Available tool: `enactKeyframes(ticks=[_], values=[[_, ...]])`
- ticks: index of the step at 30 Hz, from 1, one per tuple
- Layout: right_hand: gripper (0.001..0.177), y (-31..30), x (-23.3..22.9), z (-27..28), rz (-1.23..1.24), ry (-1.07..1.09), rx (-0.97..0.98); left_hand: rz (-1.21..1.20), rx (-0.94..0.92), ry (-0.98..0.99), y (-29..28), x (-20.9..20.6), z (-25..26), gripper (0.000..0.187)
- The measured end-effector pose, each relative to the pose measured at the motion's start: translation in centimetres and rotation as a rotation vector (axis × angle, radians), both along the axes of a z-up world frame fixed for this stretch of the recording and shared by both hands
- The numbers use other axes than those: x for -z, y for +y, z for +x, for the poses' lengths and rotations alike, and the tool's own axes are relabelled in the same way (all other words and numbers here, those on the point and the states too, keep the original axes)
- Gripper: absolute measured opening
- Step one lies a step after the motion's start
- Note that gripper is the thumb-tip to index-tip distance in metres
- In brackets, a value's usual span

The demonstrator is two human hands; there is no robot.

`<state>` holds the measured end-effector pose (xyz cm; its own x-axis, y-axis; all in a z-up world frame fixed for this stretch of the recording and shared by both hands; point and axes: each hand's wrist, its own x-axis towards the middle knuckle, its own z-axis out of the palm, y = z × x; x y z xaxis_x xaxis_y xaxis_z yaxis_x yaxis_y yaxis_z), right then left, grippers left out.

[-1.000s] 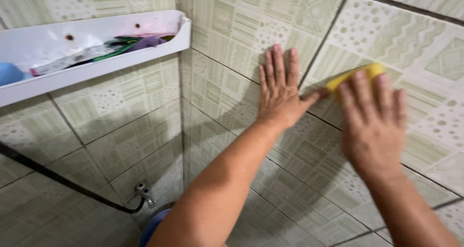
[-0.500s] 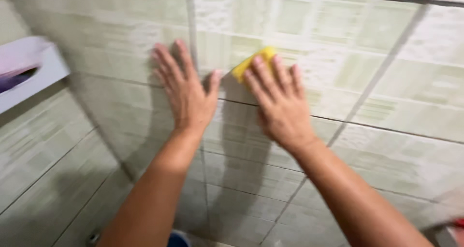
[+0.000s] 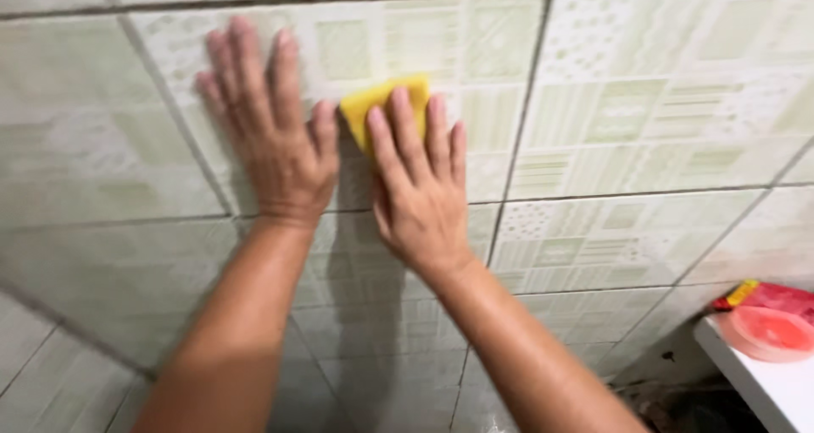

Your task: The person scrubs patterned green and white bathroom wall tiles using a yellow sponge. They repeatedly wipe the same areas around a wall-mounted soap dish and corner shelf, occasionally dipping the sponge into a small white dish containing an orange bar of soap.

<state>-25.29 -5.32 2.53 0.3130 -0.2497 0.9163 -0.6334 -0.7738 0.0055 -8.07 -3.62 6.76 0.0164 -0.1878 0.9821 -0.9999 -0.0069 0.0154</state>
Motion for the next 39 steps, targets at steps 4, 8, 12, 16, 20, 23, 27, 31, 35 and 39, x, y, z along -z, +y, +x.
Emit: enactKeyframes(ticks=[4, 8, 12, 16, 20, 23, 27, 31, 35, 39], values=[[0.072, 0.0, 0.1, -2.0, 0.069, -0.137, 0.107, -0.018, -0.092, -0.055, -1.0, 0.6, 0.3, 0.058], [0.074, -1.0, -1.5, -1.9, 0.028, -0.343, 0.098, 0.009, -0.145, -0.049, -1.3, 1.0, 0.5, 0.058], [0.069, -1.1, -0.8, 0.4, 0.006, -0.262, 0.054, -0.006, -0.166, -0.059, -1.4, 0.9, 0.3, 0.058], [0.074, 0.5, 2.8, -0.1, 0.112, -0.117, 0.079, 0.030, -0.209, -0.092, -1.1, 1.3, 0.7, 0.058], [0.073, -1.0, 3.2, -3.5, 0.113, -0.277, 0.138, 0.064, -0.249, -0.069, -1.3, 1.0, 0.8, 0.061], [0.074, -2.6, 2.0, -4.4, 0.054, -0.407, 0.160, 0.173, -0.326, -0.008, -1.2, 0.9, 0.5, 0.060], [0.074, -1.3, 1.9, -2.5, 0.074, -0.356, 0.032, 0.196, -0.335, -0.001, -0.7, 0.7, 0.3, 0.061], [0.075, 0.5, 3.7, -2.2, 0.160, -0.246, 0.029, 0.224, -0.298, 0.018, -0.5, 0.5, 0.0, 0.061], [0.074, -0.5, 3.5, -3.6, 0.119, -0.370, 0.109, 0.219, -0.392, -0.001, -0.4, 0.0, -0.3, 0.061], [0.073, -1.2, 2.6, -2.7, 0.080, -0.421, 0.075, 0.431, -0.609, 0.023, 0.0, -0.9, -1.1, 0.064]])
